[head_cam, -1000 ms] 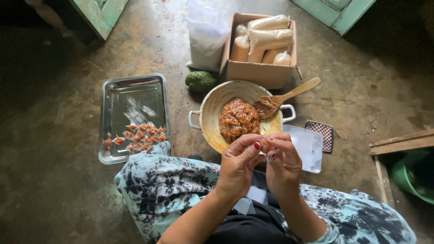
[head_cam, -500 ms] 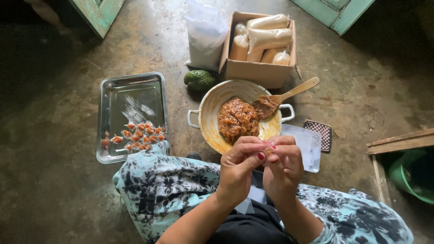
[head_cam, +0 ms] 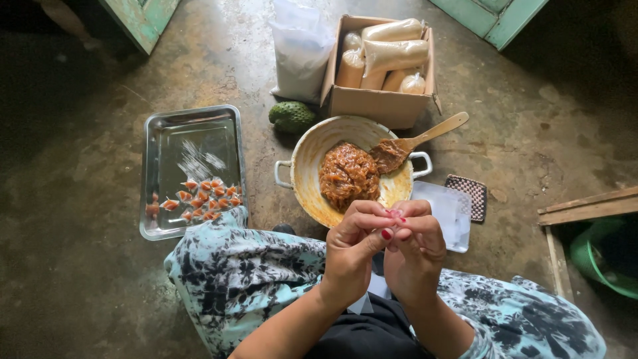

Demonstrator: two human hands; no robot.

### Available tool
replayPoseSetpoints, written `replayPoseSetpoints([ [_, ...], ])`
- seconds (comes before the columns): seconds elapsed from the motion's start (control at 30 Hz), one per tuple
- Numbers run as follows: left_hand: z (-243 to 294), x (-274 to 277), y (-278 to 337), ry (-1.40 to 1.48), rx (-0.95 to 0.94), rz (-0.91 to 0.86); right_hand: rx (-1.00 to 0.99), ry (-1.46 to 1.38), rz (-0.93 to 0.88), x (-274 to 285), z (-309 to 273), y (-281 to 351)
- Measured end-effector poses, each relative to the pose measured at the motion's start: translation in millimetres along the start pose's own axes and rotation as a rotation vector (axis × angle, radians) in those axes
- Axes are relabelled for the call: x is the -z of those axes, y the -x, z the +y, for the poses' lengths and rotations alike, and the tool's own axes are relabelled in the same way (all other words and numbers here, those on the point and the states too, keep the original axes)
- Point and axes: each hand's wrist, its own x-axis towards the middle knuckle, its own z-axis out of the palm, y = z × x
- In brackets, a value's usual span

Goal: Rolling small balls of dough and placing them on a metal tray

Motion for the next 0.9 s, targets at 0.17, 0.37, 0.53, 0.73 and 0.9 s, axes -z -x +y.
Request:
replayPoseSetpoints([
  [0.17, -5.5, 5.4, -1.7, 0.047, 0.005, -0.003, -0.061, -0.029, -0.036, 0.7, -3.7, -2.2],
  [0.37, -10.5, 9.4, -5.6, 0.098, 0.027, 0.052, -0.405, -0.400, -0.075, 20.1, 3.5, -13.1],
  [0.53, -10.9, 9.2, -1.4, -0.066, -0.099, 0.026, -0.275, -0.289, -0.038, 16.0, 6.2, -8.1],
  [0.73, -7.0, 4.0, -2.2, -0.230, -0.157, 0.025, -0.145, -0.171, -0.057, 8.6, 6.5, -7.4],
  [0.9, -10.3, 2.6, -0.1, -0.226, -0.165, 0.053, -0.136, -0.116, -0.030, 3.9, 4.0, -5.0],
])
